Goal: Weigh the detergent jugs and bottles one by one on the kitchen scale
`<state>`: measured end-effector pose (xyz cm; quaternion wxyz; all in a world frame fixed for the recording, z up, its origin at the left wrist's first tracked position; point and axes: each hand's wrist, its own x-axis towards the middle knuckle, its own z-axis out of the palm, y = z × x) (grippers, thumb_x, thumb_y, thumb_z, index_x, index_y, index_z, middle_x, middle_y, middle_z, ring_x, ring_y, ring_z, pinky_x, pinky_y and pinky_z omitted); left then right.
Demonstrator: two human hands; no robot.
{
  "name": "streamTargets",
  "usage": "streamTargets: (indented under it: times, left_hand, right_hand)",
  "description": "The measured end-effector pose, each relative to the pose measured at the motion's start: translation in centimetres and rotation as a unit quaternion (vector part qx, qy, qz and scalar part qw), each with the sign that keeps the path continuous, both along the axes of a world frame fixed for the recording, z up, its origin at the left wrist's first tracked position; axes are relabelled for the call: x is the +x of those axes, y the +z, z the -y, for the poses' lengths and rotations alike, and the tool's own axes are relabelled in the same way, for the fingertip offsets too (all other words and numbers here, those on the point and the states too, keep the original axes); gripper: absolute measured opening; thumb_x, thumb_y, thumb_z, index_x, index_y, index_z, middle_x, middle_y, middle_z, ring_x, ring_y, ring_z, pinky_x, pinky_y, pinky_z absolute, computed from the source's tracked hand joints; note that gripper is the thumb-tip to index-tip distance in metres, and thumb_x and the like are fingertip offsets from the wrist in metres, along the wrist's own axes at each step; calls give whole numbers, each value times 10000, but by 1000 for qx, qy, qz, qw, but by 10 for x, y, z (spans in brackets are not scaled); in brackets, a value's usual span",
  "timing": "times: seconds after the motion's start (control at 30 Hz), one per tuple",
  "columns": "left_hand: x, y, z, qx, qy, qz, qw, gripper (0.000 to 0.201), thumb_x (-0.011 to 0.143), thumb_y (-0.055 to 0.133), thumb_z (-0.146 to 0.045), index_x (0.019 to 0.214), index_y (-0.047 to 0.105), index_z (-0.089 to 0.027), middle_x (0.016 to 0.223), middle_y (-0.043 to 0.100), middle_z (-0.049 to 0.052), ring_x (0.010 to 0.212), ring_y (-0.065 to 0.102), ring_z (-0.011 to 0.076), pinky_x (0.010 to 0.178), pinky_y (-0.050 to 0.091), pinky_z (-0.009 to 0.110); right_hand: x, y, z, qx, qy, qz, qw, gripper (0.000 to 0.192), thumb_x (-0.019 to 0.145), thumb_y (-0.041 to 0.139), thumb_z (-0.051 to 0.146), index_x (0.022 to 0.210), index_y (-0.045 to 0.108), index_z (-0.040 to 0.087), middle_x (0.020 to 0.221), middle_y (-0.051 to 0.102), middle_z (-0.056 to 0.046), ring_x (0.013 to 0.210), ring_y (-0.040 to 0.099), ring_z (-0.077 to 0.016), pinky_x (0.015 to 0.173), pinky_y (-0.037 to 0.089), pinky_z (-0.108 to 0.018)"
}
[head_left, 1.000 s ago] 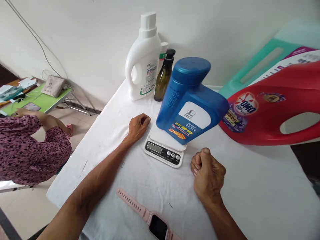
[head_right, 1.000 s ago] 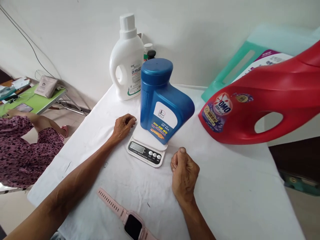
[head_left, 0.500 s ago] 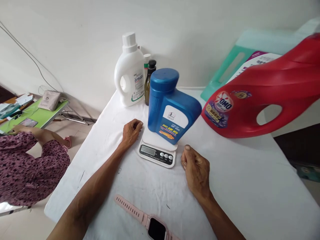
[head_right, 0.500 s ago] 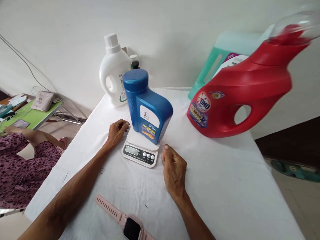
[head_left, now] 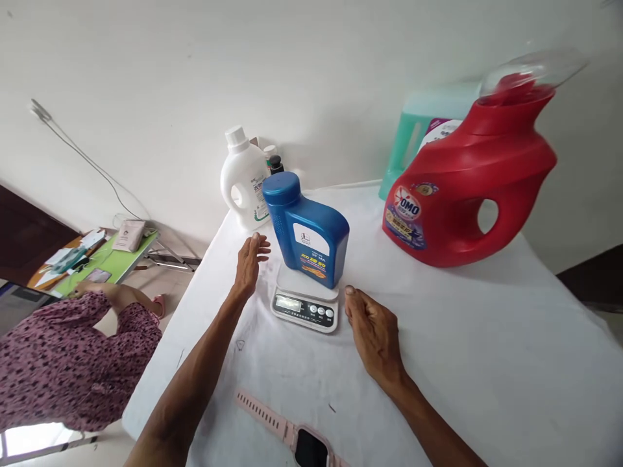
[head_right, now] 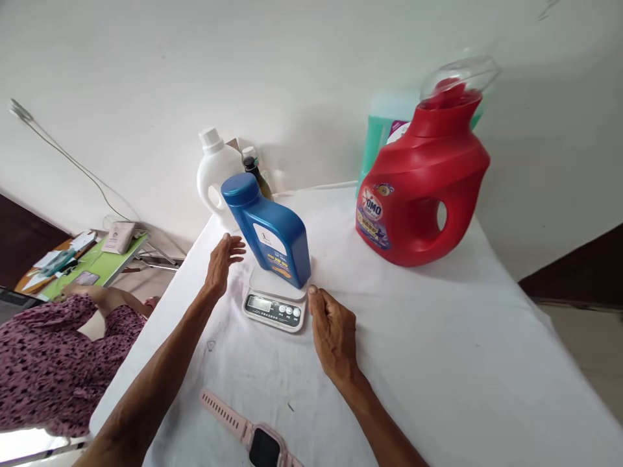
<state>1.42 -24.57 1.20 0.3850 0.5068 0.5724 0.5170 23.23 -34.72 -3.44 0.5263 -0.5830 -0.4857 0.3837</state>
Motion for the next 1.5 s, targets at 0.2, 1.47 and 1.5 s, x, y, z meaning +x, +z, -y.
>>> streamTargets:
  times: [0.2, 1.47, 1.5]
  left_hand:
    - [13, 54, -14, 103, -127, -81, 983, 711, 791, 729, -604, 1363, 541, -226, 1467, 562, 132, 1381, 522, 274, 1105, 465, 414]
    - [230, 25, -192, 100, 51, 21, 993, 531, 660, 902, -334, 1020, 530, -216, 1049, 691, 75, 964, 695, 219, 830, 521, 351]
    - [230, 23, -190, 89, 52, 14, 995, 527, 670, 900, -336, 1021, 526, -216, 1062, 690, 85, 983, 689, 219, 844, 513, 349]
  right_hand:
    - [-1, 4, 1, 3, 5, -5, 1000, 550, 987, 425, 629, 632, 324, 222, 565, 299, 40, 526, 285, -109, 494, 241, -270]
    - [0, -17, -10, 27, 14, 7, 1000, 545, 995, 349, 656, 651, 331, 233, 568, 305, 46, 550, 272, -124, 527, 244, -274]
    - [0, -17, -9, 25, 14, 6, 1000, 544, 996, 354, 654, 652, 327, 233, 570, 297, 48, 549, 268, -122, 526, 244, -274]
